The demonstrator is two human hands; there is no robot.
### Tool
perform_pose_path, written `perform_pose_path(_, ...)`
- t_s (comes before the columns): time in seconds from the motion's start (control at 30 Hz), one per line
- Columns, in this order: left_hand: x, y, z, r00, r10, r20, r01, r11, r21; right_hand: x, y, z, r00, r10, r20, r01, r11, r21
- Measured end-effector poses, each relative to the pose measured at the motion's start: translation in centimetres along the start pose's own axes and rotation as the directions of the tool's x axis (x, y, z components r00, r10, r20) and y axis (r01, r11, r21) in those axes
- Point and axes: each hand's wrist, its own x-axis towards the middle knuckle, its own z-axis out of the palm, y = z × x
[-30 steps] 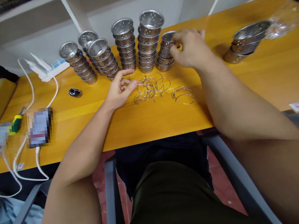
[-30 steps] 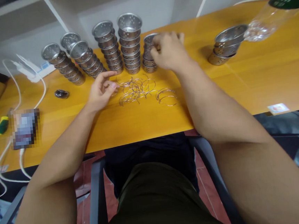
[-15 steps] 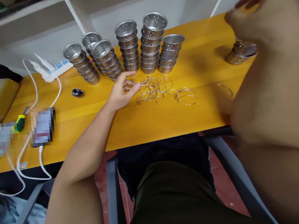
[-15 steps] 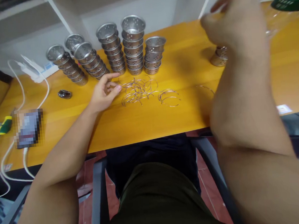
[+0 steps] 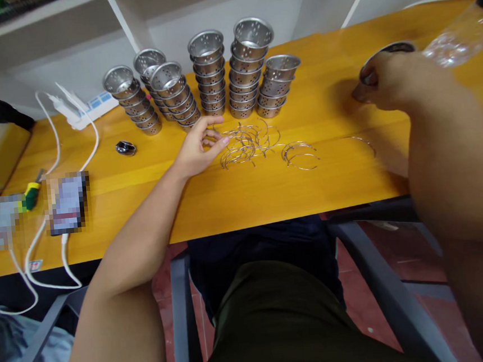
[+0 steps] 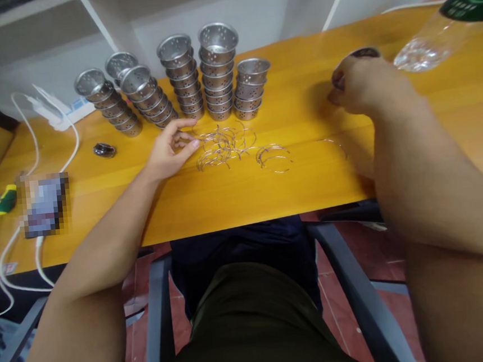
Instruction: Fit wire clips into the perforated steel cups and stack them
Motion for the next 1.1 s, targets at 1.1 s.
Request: perform_pose_path(1.1,1.1,3.1,-1.0,0.984,-0.012,0.179,0.021,0.999,-0.046,-8.2,-17.8,-0.7,0.12,-0.864,-0.488,0.953,-0.037,0.301)
